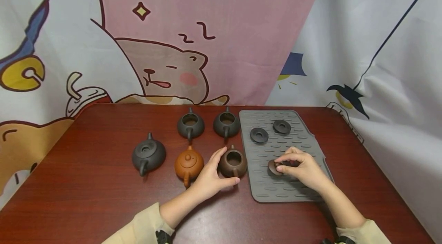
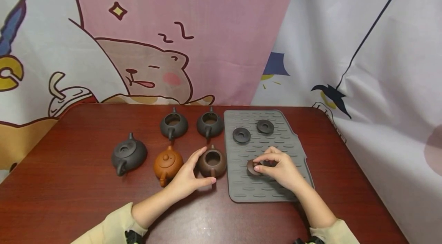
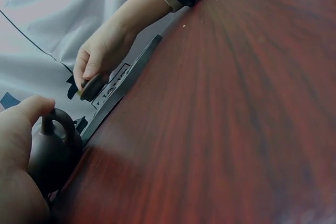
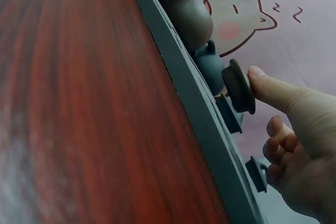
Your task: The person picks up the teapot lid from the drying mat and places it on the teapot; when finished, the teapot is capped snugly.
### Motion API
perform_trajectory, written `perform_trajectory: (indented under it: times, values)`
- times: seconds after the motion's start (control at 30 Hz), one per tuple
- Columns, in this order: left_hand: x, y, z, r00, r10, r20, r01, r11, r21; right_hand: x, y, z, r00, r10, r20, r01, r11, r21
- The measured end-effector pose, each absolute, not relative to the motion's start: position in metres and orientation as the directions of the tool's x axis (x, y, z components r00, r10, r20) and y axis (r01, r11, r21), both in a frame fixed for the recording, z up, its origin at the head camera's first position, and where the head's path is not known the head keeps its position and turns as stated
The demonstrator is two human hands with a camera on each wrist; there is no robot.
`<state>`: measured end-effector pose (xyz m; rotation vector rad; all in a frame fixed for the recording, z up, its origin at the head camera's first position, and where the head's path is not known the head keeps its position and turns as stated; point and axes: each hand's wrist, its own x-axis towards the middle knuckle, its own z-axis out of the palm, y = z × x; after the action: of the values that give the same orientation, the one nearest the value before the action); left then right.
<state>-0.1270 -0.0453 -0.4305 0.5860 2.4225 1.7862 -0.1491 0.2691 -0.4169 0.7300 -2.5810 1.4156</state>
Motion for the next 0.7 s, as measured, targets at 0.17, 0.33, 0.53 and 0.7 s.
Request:
perform_trajectory:
  times: [0.17, 0.33, 0.53, 0.7]
  values:
    - [-0.127, -0.045, -0.429, -0.922, 0.349, 0.169, 0.265, 0.247, 0.932, -0.147, 0.260, -0.407, -0.868, -0.358, 0.344, -0.483, 0.448, -0.752]
    - [-0.128, -0.045, -0.431, -0.921, 0.352, 0.170, 0.266, 0.245, 0.932, -0.149, 0.250, -0.401, -0.863, -0.345, 0.369, -0.499, 0.472, -0.727]
    - [-0.127, -0.045, -0.430, -0.920, 0.353, 0.169, 0.264, 0.241, 0.934, -0.148, 0.233, -0.385, -0.852, -0.344, 0.396, -0.522, 0.484, -0.702]
    - [-0.128, -0.044, -0.431, -0.920, 0.346, 0.182, 0.271, 0.228, 0.935, -0.141, 0.212, -0.360, -0.834, -0.361, 0.417, -0.548, 0.455, -0.702]
